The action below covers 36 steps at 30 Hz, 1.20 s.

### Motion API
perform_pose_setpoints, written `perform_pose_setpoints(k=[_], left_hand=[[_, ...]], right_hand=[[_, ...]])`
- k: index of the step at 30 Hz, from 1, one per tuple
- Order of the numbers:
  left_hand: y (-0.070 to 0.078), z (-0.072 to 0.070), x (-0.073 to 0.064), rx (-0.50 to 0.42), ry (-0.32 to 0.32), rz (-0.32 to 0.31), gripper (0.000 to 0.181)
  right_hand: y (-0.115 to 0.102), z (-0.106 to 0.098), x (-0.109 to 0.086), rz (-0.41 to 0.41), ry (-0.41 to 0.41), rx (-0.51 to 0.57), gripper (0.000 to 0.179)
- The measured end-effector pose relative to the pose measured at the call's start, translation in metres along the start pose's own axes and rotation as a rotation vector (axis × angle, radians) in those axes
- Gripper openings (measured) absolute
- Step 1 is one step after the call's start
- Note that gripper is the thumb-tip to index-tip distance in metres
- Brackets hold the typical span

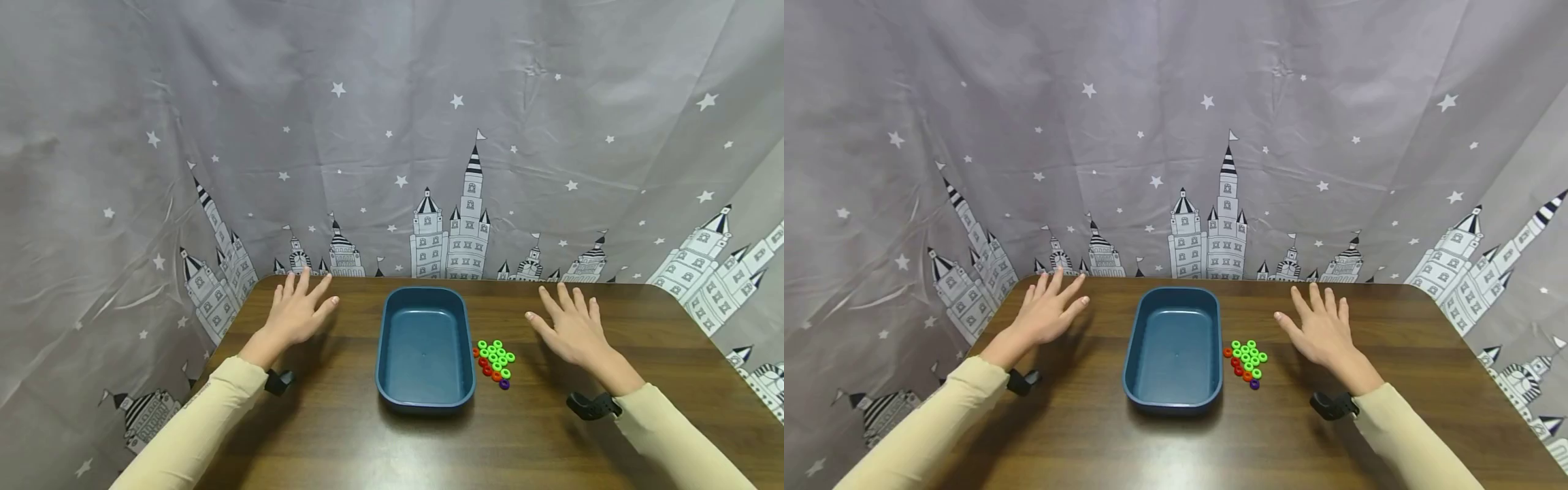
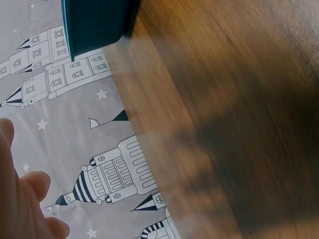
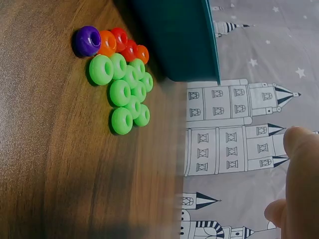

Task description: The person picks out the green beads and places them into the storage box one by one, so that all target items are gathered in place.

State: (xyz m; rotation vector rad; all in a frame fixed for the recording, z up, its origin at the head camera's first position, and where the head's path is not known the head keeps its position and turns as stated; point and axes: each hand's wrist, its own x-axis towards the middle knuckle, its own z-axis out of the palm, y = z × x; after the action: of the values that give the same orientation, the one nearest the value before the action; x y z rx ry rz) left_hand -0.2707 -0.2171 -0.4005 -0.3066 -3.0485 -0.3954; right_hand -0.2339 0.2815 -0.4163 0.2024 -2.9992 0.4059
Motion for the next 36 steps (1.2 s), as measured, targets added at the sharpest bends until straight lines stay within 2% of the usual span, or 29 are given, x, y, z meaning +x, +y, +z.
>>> perform_pose_setpoints(k=[5, 11, 17, 22, 29, 36], left_hand=[[0.005, 0.004, 0.000, -0.043, -0.007, 0.010, 0.063], [0.013, 0.013, 0.000, -0.128, 0.020, 0.064, 0.060], [0.026, 0.026, -0.002, -0.265, 0.016, 0.114, 0.059], [0.038, 0.040, -0.005, -0.401, -0.016, 0.143, 0.058], [0.053, 0.057, -0.012, -0.587, -0.089, 0.139, 0.060], [0.065, 0.073, -0.021, -0.727, -0.080, 0.121, 0.058]], right_hand=[[0.000, 0.000, 0.000, -0.005, 0.009, -0.006, 0.076], [-0.002, 0.000, 0.001, -0.008, 0.010, -0.005, 0.074], [-0.003, 0.001, 0.001, -0.009, 0.006, 0.001, 0.073], [-0.004, 0.003, 0.000, -0.008, -0.001, 0.008, 0.073], [-0.002, 0.006, -0.001, -0.005, 0.003, 0.019, 0.072], [0.000, 0.010, -0.002, 0.001, 0.001, 0.017, 0.072]])
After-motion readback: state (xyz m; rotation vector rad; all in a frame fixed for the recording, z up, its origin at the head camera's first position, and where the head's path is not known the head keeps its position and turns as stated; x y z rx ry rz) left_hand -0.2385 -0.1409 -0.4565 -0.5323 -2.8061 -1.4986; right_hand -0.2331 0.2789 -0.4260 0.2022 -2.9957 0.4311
